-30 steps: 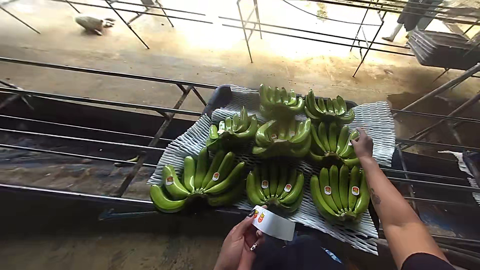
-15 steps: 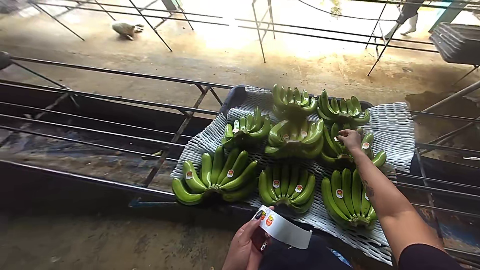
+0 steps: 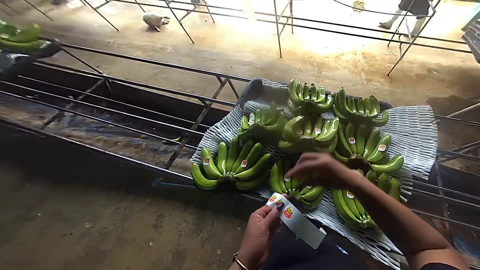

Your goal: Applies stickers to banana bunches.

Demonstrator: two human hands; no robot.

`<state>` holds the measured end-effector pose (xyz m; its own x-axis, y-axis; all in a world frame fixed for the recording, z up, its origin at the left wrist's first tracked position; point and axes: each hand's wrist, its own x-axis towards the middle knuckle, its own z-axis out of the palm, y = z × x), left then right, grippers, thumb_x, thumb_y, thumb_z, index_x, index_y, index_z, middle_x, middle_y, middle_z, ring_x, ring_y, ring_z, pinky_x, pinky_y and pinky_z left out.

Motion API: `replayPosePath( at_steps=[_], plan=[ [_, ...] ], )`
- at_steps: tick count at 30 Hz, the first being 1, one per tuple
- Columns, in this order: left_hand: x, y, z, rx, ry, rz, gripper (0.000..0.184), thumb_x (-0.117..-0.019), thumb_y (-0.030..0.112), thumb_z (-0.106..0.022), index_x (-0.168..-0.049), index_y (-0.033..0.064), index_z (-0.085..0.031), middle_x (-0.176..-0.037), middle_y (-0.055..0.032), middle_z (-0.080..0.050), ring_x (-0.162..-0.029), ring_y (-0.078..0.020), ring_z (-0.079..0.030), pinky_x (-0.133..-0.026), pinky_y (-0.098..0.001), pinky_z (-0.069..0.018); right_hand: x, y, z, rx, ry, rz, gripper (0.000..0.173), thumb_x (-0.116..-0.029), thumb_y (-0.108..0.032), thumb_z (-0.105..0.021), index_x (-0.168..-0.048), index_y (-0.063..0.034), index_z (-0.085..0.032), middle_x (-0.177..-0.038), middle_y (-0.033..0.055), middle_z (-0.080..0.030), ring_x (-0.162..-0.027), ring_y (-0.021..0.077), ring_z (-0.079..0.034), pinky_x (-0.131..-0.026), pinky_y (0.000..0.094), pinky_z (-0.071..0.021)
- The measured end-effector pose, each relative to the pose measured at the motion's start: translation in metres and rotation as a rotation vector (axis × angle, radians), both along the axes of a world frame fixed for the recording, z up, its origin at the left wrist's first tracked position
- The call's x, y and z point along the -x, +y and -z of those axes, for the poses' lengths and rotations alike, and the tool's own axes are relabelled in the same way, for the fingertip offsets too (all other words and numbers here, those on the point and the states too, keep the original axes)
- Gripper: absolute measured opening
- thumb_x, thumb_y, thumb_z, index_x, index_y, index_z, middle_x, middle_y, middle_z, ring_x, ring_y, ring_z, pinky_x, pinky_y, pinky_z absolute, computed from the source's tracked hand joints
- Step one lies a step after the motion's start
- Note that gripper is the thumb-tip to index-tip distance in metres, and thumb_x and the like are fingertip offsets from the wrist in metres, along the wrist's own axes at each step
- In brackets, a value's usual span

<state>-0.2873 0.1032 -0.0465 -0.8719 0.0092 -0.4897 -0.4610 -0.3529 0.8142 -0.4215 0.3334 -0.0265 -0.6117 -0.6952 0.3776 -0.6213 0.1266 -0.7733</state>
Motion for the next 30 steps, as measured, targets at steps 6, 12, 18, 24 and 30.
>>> replayPosePath(
  at_steps=[6, 12, 18, 24, 30],
  plan=[
    [0.0, -0.002, 0.001, -0.436, 0.056, 0.015, 0.032, -0.1002, 0.018, -0.043, -0.103, 0.0055, -0.072, -0.095, -0.0096, -0.074, -0.083, -0.0133, -0.072, -0.077, -0.029, -0.0599, -0.029, -0.029, -0.002, -0.022, 0.214, -0.188, 0.025, -0.0929, -0.019, -0.076, -0.116, -0.0091, -0.076, -0.101, 0.0135, -0.069, -0.095, 0.0243, -0.066, -0.079, 0.0356, -0.0565],
    [0.003, 0.002, 0.002, -0.463, -0.246, -0.016, 0.044, -0.1101, 0.023, -0.031, -0.093, 0.0064, -0.067, -0.076, -0.0059, -0.067, -0.066, -0.0116, -0.065, -0.065, -0.0265, -0.0574, -0.042, -0.031, 0.005, 0.026, 0.331, -0.137, 0.013, -0.0993, -0.019, -0.067, -0.098, -0.0098, -0.076, -0.09, 0.0124, -0.066, -0.084, 0.0224, -0.063, -0.07, 0.0312, -0.0531],
    [0.002, 0.001, 0.0, -0.404, -0.21, -0.106, 0.039, -0.1106, 0.017, -0.031, -0.103, 0.0006, -0.065, -0.08, -0.0103, -0.069, -0.066, -0.012, -0.067, -0.062, -0.0249, -0.0586, -0.042, -0.022, 0.006, 0.182, 0.348, -0.026, 0.007, -0.0968, -0.012, -0.07, -0.093, -0.0094, -0.076, -0.095, 0.0114, -0.068, -0.089, 0.0181, -0.064, -0.077, 0.0266, -0.054],
    [0.003, 0.002, 0.0, -0.233, -0.128, -0.113, 0.027, -0.1076, 0.007, -0.04, -0.099, -0.0007, -0.064, -0.08, -0.0083, -0.068, -0.065, -0.01, -0.063, -0.063, -0.0236, -0.0555, -0.035, -0.016, -0.001, 0.124, 0.311, 0.023, 0.025, -0.0994, -0.017, -0.068, -0.124, -0.0165, -0.073, -0.1, 0.0071, -0.072, -0.096, 0.0154, -0.067, -0.085, 0.0273, -0.0558],
    [0.002, 0.002, -0.003, -0.544, -0.138, -0.009, 0.042, -0.1063, 0.018, -0.031, -0.092, 0.008, -0.069, -0.081, -0.0066, -0.07, -0.072, -0.0127, -0.067, -0.069, -0.028, -0.0568, -0.042, -0.027, 0.009, 0.048, 0.349, -0.126, 0.034, -0.1029, -0.016, -0.063, -0.137, -0.0171, -0.065, -0.108, 0.0071, -0.076, -0.104, 0.0217, -0.07, -0.091, 0.0343, -0.0555]
  ],
)
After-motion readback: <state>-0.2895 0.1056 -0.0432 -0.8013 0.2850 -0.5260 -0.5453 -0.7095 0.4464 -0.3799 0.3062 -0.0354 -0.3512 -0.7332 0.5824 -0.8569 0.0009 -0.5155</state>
